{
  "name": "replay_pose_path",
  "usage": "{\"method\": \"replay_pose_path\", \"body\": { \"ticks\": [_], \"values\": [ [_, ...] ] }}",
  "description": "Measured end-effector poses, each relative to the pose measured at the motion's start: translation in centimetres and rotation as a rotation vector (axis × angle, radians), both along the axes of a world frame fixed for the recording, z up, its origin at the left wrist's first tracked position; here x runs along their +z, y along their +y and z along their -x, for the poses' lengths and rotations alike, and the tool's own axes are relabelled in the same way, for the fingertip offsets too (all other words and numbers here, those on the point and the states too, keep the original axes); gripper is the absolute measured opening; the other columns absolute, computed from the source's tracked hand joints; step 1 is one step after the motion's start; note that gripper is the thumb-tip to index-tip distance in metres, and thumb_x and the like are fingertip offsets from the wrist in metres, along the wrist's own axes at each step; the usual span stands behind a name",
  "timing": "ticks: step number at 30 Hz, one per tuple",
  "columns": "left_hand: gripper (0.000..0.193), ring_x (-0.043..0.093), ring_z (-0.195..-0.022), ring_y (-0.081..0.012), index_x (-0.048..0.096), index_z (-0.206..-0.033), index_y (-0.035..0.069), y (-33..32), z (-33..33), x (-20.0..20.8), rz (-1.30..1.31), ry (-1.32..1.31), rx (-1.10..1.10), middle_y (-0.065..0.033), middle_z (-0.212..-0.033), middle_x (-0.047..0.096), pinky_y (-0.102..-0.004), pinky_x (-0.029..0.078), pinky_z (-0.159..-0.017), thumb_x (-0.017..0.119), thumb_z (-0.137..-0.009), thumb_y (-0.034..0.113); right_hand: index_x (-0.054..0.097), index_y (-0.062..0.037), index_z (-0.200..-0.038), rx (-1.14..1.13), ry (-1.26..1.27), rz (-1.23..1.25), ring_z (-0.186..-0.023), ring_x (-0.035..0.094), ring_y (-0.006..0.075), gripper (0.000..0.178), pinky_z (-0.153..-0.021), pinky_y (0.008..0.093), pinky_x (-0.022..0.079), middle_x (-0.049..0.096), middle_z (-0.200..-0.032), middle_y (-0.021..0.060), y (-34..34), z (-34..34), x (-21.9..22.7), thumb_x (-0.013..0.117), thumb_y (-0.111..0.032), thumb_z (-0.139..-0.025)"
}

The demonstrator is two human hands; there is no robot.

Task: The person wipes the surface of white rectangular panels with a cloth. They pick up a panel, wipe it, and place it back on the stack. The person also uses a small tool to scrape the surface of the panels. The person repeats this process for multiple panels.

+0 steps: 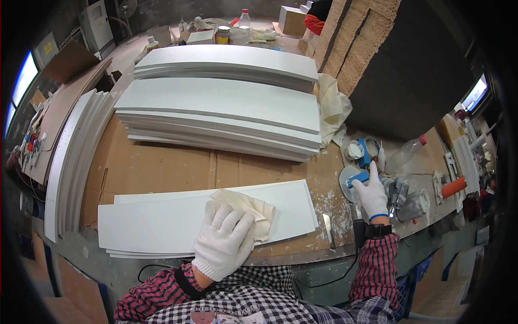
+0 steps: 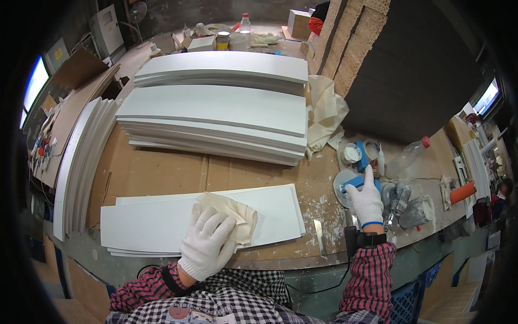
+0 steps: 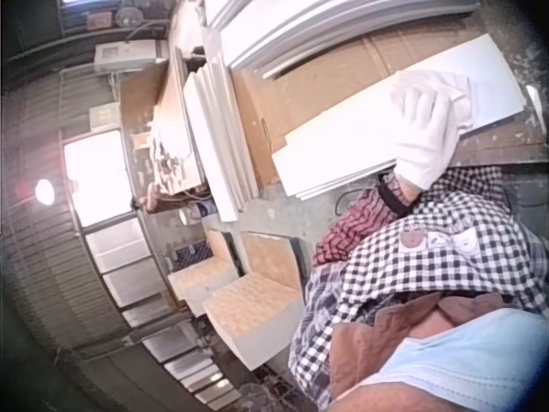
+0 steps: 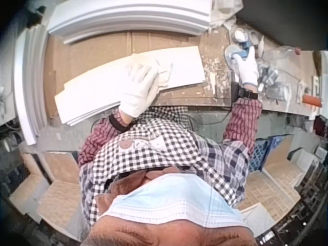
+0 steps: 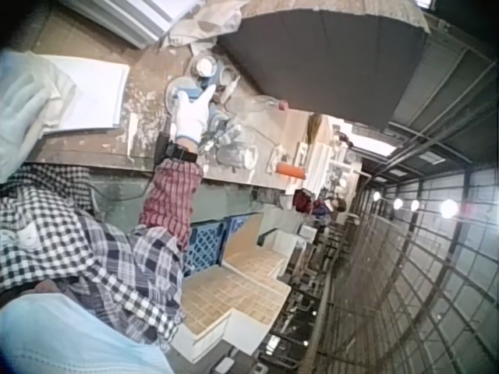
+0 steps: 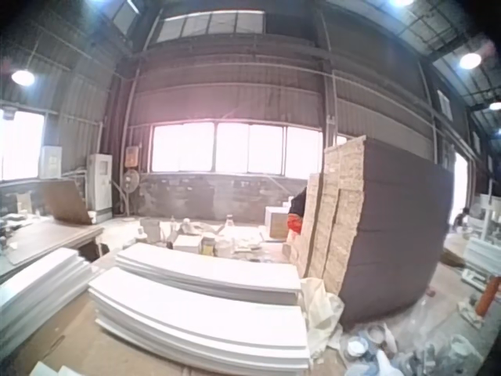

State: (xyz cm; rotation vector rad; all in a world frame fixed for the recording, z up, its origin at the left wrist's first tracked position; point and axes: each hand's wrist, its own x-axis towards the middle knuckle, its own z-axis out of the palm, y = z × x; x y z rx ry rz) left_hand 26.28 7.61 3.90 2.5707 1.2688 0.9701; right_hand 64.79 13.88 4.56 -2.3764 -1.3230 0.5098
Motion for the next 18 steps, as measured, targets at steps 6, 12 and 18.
{"method": "replay_pose_path", "body": {
  "ticks": [6, 12, 18],
  "values": [
    [0.042, 0.051, -0.091, -0.0310, 0.059, -0.106, 0.004, -0.2, 0.3, 0.7, 0.063, -0.035, -0.033, -0.0102, -0.100, 0.056, -0.0512, 0.038, -0.095, 0.071, -0.066, 0.010, 0.039, -0.0141, -0.148, 0.034, -0.353, 0.104, -0.100, 0.064, 0.0396, 0.072, -0.088, 0.0474, 0.049, 0.067, -0.110, 0.0191, -0.1, -2.5, -2.7, 0.064, -0.037, -0.085],
    [0.051, 0.054, -0.108, -0.0348, 0.056, -0.120, 0.002, -0.3, 1.7, 2.6, 0.272, -0.107, -0.149, -0.0149, -0.117, 0.059, -0.0490, 0.038, -0.103, 0.073, -0.074, 0.015, 0.051, -0.0038, -0.137, 0.432, -0.106, -0.492, -0.094, 0.065, 0.0350, 0.059, -0.083, 0.0422, 0.051, 0.063, -0.115, 0.0211, -3.0, 7.3, 3.1, 0.068, -0.031, -0.088],
    [0.061, 0.040, -0.135, -0.0419, 0.048, -0.139, 0.001, -1.6, 5.6, 0.6, 0.672, -0.584, -0.040, -0.0271, -0.142, 0.045, -0.0477, 0.028, -0.115, 0.070, -0.085, 0.019, 0.059, -0.0067, -0.127, 1.087, 0.089, -0.383, -0.097, 0.064, 0.0401, 0.054, -0.085, 0.0403, 0.053, 0.062, -0.109, 0.0247, -6.6, 22.7, 3.4, 0.070, -0.039, -0.086]
  ]
}}
